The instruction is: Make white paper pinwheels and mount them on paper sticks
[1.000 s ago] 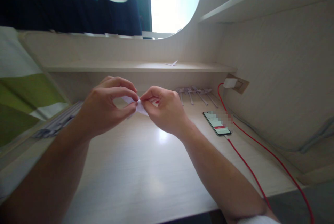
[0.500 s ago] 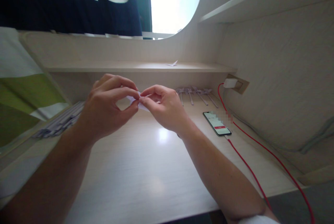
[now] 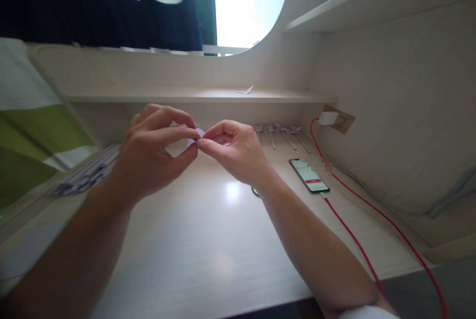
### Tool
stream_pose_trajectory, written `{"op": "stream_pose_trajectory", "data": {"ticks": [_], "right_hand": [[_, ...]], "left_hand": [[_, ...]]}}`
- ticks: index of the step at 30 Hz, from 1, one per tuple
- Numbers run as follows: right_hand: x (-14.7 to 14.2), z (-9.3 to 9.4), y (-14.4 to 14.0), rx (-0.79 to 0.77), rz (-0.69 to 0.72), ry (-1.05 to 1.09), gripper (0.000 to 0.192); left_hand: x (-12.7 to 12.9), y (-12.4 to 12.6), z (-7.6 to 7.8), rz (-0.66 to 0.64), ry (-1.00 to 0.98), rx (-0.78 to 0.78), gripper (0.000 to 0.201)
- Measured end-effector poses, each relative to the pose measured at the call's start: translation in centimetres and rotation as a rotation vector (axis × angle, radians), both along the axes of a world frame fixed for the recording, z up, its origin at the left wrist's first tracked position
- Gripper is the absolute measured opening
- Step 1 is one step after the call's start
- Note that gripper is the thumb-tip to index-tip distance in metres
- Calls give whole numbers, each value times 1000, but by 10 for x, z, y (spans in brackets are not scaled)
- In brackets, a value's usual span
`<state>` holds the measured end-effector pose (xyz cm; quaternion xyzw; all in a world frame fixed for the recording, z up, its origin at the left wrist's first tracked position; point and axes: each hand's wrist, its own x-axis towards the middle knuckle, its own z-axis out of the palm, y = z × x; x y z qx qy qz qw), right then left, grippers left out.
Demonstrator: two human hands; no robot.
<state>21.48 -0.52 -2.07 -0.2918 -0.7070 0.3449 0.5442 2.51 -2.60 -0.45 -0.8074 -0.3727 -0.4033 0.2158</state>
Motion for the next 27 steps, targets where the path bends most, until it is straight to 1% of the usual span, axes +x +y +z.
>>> {"op": "stream_pose_trajectory", "data": {"ticks": [6, 10, 14, 18, 20, 23, 25, 27], "right_hand": [[-1, 0, 0, 13, -79, -51, 6], [-2, 0, 0, 10, -110, -73, 8], [-2, -1, 1, -5, -100, -67, 10], [0, -4, 2, -14, -123, -100, 10], [1, -10, 1, -30, -147, -126, 10], [5, -27, -2, -65, -150, -154, 9], [7, -40, -4, -95, -132, -135, 8], [9, -52, -7, -125, -123, -88, 8]], "left_hand": [[1, -2, 1, 21, 24, -41, 14], [3, -3, 2, 30, 36, -56, 15], [5, -5, 2, 38, 46, -69, 16], [8, -8, -2, 40, 77, -115, 16], [8, -12, -6, 39, 96, -143, 17], [6, -22, -12, -5, 55, -175, 16], [3, -28, -17, -71, -49, -191, 14], [-1, -31, -28, -114, -217, -222, 13]]}}
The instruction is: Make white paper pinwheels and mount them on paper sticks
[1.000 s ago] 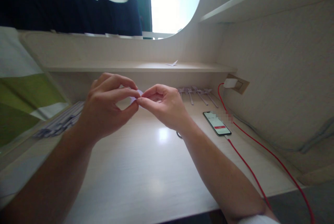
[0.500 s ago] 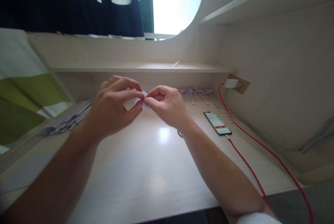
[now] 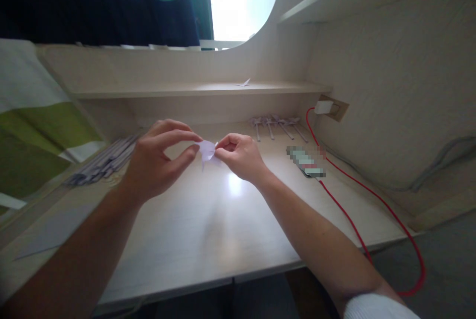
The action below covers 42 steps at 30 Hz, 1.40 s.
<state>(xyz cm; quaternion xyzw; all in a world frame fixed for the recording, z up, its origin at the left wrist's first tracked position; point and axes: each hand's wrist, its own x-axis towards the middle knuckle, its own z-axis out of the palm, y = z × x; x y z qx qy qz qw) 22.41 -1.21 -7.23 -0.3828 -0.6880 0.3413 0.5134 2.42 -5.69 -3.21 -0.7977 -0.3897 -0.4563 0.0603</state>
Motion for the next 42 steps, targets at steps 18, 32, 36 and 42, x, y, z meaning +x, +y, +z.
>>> {"op": "stream_pose_trajectory", "data": {"ticks": [18, 32, 36, 42], "right_hand": [[-14, -40, -21, 7, 27, -275, 9], [-9, -60, -21, 37, 117, -422, 11], [-7, -61, -25, 104, 115, -514, 13], [-4, -59, -26, 174, 118, -550, 15]], "left_hand": [[-11, 21, -139, -178, -343, -853, 18], [-16, 21, -134, -287, -244, -1072, 27], [-19, 23, -138, -314, -275, -1111, 25], [-20, 24, -140, -345, -286, -1128, 24]]}}
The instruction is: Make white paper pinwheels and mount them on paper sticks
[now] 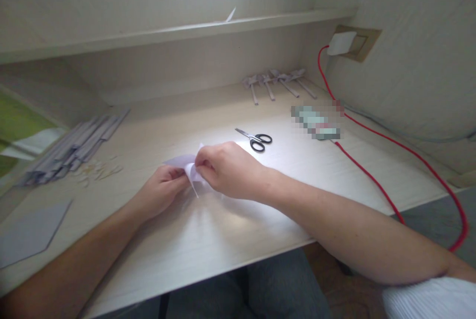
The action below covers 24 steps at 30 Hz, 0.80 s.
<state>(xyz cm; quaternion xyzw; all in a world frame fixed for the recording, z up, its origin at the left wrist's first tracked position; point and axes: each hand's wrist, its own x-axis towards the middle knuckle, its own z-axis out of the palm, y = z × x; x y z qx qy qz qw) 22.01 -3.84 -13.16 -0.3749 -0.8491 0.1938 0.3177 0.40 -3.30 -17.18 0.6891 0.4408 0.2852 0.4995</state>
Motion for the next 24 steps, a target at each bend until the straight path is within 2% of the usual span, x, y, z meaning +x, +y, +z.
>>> {"op": "stream_pose_trajectory", "data": {"ticks": [5, 16, 24], "right_hand": [[1, 4, -3, 13, 37, -71, 23], [0, 1, -4, -10, 48, -178, 23], [0, -4, -3, -9, 23, -141, 21]], "left_hand": [[-1, -1, 1, -23, -7, 22, 27], [0, 1, -1, -33, -9, 59, 21], [2, -3, 9, -19, 71, 158, 22]]}}
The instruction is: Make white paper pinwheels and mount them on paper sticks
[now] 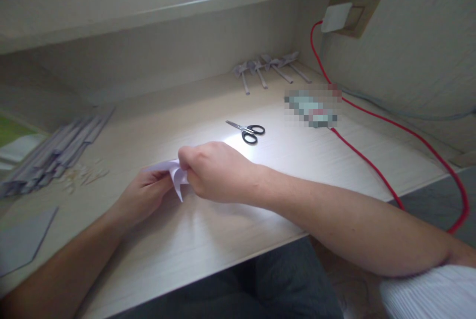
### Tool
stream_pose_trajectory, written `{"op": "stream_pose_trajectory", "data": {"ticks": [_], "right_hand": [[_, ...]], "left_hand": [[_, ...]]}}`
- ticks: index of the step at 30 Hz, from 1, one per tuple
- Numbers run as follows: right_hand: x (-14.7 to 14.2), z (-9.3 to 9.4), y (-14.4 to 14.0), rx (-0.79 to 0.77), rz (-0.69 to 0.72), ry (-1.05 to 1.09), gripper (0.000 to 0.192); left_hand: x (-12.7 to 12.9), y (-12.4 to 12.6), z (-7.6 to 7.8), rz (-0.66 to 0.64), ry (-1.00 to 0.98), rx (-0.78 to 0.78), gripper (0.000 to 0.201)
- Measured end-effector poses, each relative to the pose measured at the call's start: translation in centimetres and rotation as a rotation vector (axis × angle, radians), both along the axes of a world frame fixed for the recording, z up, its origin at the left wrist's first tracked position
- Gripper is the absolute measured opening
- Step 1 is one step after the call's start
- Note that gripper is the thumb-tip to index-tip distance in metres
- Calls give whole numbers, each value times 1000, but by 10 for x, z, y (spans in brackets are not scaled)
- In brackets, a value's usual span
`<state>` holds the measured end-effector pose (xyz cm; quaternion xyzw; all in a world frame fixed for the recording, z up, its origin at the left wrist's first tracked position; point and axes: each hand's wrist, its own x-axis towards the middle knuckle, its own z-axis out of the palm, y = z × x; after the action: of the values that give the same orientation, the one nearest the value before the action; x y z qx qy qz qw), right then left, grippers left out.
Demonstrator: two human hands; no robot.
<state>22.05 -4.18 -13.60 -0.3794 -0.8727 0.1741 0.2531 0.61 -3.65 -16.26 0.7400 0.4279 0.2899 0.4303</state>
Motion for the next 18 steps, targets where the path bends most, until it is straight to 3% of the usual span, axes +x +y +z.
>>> {"op": "stream_pose_trajectory", "data": {"ticks": [10, 18], "right_hand": [[0, 2, 0, -13, 7, -27, 19], [-1, -2, 1, 28, -39, 3, 16]], "left_hand": [[1, -2, 7, 154, 40, 17, 17], [-1, 1, 1, 100, -85, -98, 11]]}}
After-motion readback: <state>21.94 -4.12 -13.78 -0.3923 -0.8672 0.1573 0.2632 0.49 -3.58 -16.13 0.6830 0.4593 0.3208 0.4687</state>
